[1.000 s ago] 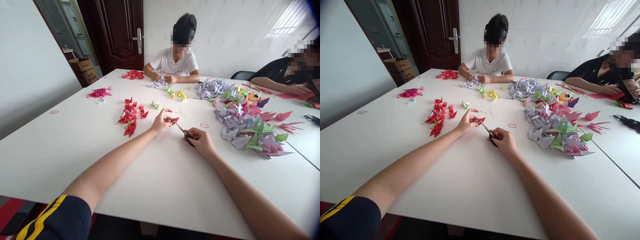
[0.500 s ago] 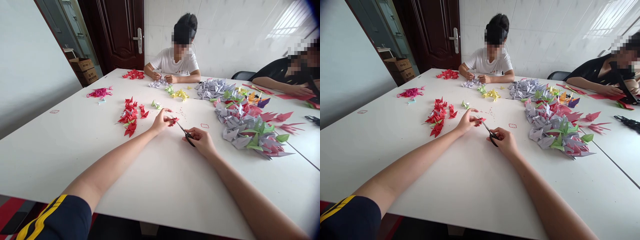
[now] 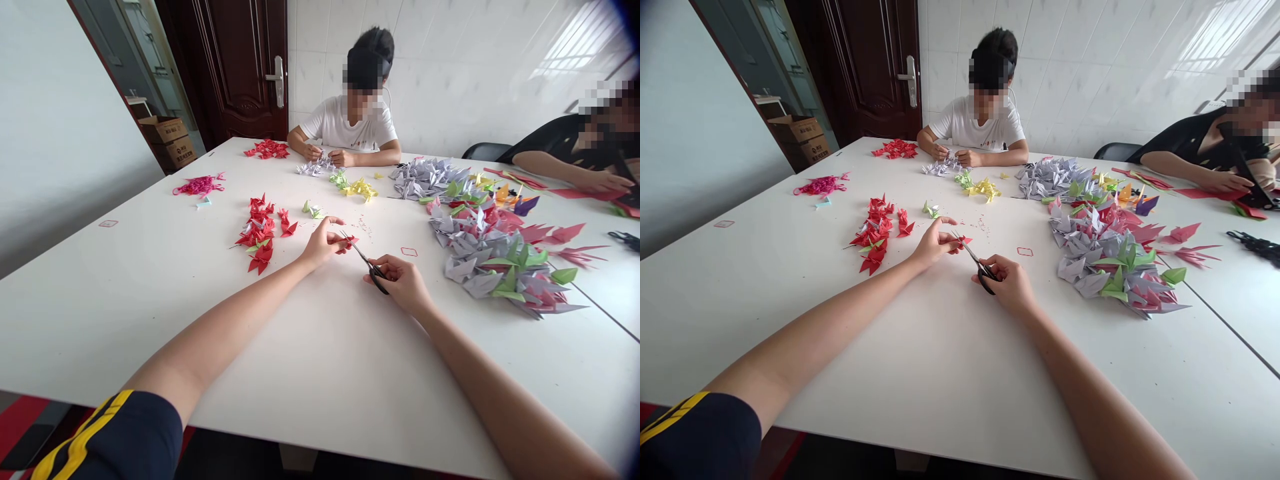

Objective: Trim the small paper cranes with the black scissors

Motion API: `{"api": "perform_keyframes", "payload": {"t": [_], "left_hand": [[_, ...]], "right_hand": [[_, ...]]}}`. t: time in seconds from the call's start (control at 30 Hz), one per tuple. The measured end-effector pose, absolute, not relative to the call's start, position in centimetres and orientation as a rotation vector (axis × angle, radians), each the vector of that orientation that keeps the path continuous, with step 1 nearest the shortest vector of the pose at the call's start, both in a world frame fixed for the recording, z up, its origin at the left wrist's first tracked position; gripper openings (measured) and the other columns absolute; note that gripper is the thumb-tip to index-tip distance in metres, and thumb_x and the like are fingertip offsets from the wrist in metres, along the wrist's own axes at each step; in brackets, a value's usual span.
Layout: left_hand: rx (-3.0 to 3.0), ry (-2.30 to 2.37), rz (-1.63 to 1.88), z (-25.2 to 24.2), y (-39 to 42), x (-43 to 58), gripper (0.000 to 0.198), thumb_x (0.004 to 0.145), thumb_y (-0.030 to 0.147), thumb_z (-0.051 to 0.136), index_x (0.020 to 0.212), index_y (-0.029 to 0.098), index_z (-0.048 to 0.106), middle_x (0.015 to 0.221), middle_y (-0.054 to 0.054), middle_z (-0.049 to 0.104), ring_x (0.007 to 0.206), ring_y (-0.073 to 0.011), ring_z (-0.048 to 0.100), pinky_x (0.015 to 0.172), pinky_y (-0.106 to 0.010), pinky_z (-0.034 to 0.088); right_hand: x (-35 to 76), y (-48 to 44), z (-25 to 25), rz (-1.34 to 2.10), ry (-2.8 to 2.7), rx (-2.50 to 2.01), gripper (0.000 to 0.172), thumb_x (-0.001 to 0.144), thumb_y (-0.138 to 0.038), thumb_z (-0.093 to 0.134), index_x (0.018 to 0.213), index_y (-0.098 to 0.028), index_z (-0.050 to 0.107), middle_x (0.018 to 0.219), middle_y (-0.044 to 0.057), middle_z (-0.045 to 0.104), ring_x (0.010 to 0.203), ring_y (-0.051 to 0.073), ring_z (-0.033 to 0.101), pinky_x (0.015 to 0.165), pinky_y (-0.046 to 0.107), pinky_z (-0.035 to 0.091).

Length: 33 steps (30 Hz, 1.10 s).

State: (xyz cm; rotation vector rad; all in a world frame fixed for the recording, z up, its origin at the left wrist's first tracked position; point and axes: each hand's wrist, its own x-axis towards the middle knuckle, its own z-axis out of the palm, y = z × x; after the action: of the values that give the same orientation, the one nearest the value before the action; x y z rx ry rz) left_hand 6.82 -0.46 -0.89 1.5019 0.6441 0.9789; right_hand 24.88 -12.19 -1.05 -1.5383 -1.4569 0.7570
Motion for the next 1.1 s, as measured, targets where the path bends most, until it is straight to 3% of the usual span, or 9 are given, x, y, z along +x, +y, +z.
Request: {"api": "perform_keyframes", "payload": {"t": [0.2, 0.6, 1.1], "left_hand": [[1.516, 0.660, 0.978, -1.11, -0.30, 6.83, 0.049, 0.073, 0.030, 0.075, 0.110, 0.019, 0.044, 0.074, -0.003, 0.068, 0.067, -0.0122, 0.064, 0.070, -0.027, 0.049], [1.530, 0.658, 0.980, -1.02, -0.40, 6.81, 0.048, 0.074, 0.029, 0.074, 0.109, 0.018, 0.044, 0.075, -0.004, 0.069, 0.064, -0.0115, 0.063, 0.067, -0.026, 0.050], [1.547, 0.626, 0.949, -0.91, -0.45, 6.83, 0.049, 0.073, 0.028, 0.073, 0.110, 0.018, 0.043, 0.074, -0.003, 0.069, 0.064, -0.0121, 0.064, 0.067, -0.026, 0.050]], "right_hand": [[24.84, -12.18, -1.04, 0.772, -1.445, -1.539, 0.049, 0.061, -0.057, 0.078, 0.089, -0.019, 0.066, 0.062, -0.002, 0.054, 0.053, 0.010, 0.038, 0.049, 0.026, 0.029], [24.88, -12.07, -1.52, 0.758, -1.449, -1.505, 0.048, 0.061, -0.057, 0.079, 0.090, -0.021, 0.066, 0.058, -0.006, 0.043, 0.052, 0.010, 0.034, 0.049, 0.026, 0.027], [25.05, -11.83, -1.76, 0.787, -1.432, -1.490, 0.042, 0.063, -0.051, 0.080, 0.090, -0.021, 0.066, 0.060, -0.005, 0.046, 0.053, 0.010, 0.034, 0.052, 0.026, 0.025]]}}
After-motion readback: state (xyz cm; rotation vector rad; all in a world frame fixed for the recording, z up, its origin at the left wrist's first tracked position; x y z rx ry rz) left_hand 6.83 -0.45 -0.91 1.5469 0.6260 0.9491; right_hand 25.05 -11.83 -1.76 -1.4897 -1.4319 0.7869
